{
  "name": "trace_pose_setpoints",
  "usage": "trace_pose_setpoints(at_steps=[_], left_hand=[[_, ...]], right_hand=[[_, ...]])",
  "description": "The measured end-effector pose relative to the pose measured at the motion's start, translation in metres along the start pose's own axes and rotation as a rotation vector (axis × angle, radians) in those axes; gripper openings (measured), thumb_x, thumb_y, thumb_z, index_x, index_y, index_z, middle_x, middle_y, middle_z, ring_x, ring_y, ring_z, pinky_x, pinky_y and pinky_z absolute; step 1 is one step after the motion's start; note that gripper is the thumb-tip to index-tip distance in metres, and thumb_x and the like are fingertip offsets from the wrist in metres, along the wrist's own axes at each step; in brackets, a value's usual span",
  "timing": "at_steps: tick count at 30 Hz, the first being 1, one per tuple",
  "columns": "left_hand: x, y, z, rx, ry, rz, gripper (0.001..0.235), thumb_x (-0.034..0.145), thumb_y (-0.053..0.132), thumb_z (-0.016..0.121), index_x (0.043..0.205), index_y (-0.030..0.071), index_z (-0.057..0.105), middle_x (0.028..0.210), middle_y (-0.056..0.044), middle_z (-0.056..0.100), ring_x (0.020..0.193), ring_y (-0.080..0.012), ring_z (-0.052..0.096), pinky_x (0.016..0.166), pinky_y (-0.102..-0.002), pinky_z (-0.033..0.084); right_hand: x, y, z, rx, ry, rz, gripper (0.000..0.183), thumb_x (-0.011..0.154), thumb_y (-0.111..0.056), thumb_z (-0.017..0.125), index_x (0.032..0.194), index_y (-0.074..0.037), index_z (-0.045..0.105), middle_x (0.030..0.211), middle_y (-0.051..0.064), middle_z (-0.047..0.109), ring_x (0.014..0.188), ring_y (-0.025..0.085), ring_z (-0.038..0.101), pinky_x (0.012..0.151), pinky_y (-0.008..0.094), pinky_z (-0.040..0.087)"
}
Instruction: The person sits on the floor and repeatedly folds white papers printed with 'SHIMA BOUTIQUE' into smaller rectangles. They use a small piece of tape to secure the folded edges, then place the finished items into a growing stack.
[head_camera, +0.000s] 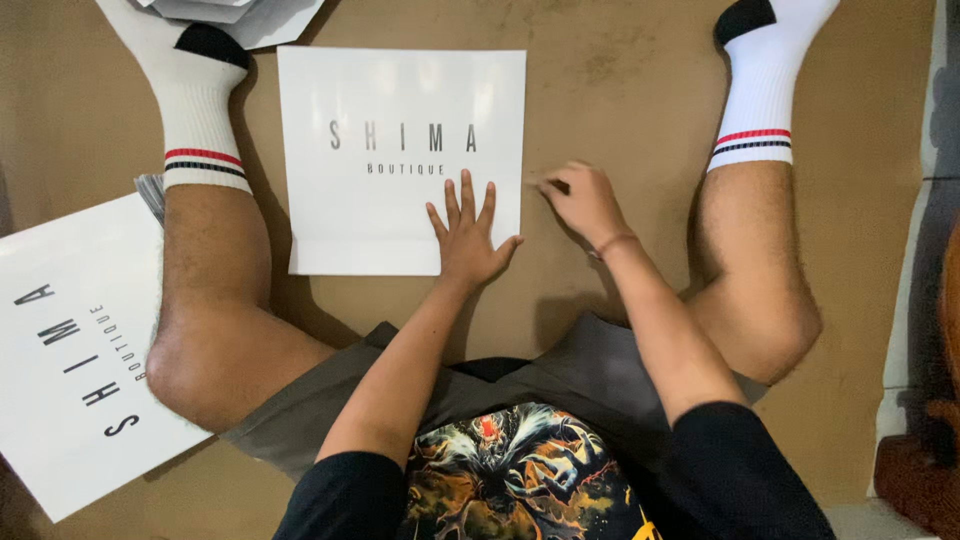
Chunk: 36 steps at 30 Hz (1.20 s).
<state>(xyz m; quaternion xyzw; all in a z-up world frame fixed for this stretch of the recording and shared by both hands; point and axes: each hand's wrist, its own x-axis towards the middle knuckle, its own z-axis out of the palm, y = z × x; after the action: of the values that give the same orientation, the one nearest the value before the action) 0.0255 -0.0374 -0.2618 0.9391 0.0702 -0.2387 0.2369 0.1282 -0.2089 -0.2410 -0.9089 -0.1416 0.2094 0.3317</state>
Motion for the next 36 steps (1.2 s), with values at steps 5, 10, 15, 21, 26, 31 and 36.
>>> trace_pose_setpoints(at_steps=[5,10,15,21,26,31,36], left_hand=[[0.008,0.002,-0.008,-0.025,-0.018,0.026,0.088,0.089,0.068,0.046,0.157,0.024,0.012,0.161,-0.010,-0.015,0.148,-0.0337,-0.017,0.113,-0.062,-0.016],[0.023,-0.010,0.001,-0.091,-0.093,0.035,0.064,0.101,0.057,0.024,0.157,0.027,0.010,0.161,-0.007,-0.019,0.146,-0.0338,-0.021,0.111,-0.063,-0.017],[0.034,-0.016,0.006,-0.069,-0.170,0.013,0.061,0.101,0.058,0.017,0.156,0.033,0.007,0.160,-0.005,-0.022,0.144,-0.0347,-0.025,0.109,-0.065,-0.019],[0.014,-0.093,-0.037,-0.123,0.048,0.282,0.088,0.078,0.056,0.070,0.150,0.017,0.037,0.155,-0.023,0.024,0.144,-0.0453,0.018,0.119,-0.054,0.012],[0.004,-0.211,-0.046,0.713,-0.184,0.018,0.084,0.078,0.026,0.065,0.153,0.020,0.027,0.144,-0.025,0.033,0.114,-0.0462,0.055,0.088,-0.061,0.044],[-0.019,-0.119,-0.057,0.278,-0.169,0.014,0.047,0.089,0.032,0.057,0.133,0.017,0.055,0.120,-0.015,0.060,0.101,-0.0366,0.066,0.084,-0.053,0.050],[-0.013,-0.082,0.011,-0.223,-0.144,0.256,0.047,0.100,0.034,0.038,0.143,0.016,0.046,0.122,-0.015,0.064,0.113,-0.0372,0.061,0.095,-0.052,0.046]], right_hand=[[0.025,0.007,0.027,-0.259,0.093,-0.249,0.015,0.095,-0.010,0.062,0.103,-0.013,0.074,0.098,0.006,0.066,0.101,0.026,0.061,0.094,0.044,0.045],[-0.050,0.000,0.037,-0.380,-0.117,-0.233,0.023,0.097,-0.009,0.053,0.115,-0.012,0.068,0.119,0.009,0.061,0.120,0.030,0.052,0.103,0.052,0.038],[-0.100,-0.004,0.087,-0.413,-0.275,-0.283,0.020,0.097,-0.016,0.051,0.105,-0.014,0.069,0.124,0.003,0.060,0.126,0.024,0.049,0.107,0.051,0.034],[-0.091,0.010,0.061,-0.098,-0.166,-0.371,0.019,0.100,-0.010,0.049,0.107,-0.007,0.066,0.107,0.013,0.068,0.109,0.031,0.062,0.097,0.047,0.045],[-0.084,0.009,0.042,-0.252,-0.081,-0.155,0.013,0.091,-0.012,0.062,0.100,-0.008,0.070,0.113,0.010,0.065,0.111,0.029,0.060,0.100,0.046,0.045],[-0.087,-0.039,0.062,0.458,-0.339,0.092,0.039,0.101,-0.029,0.052,0.130,-0.003,0.048,0.130,0.019,0.053,0.113,0.033,0.060,0.092,0.040,0.053],[-0.084,-0.074,0.049,0.649,-0.145,0.308,0.099,0.091,-0.060,0.056,0.151,0.004,0.010,0.154,0.033,0.004,0.143,0.045,0.020,0.115,0.051,0.031]])
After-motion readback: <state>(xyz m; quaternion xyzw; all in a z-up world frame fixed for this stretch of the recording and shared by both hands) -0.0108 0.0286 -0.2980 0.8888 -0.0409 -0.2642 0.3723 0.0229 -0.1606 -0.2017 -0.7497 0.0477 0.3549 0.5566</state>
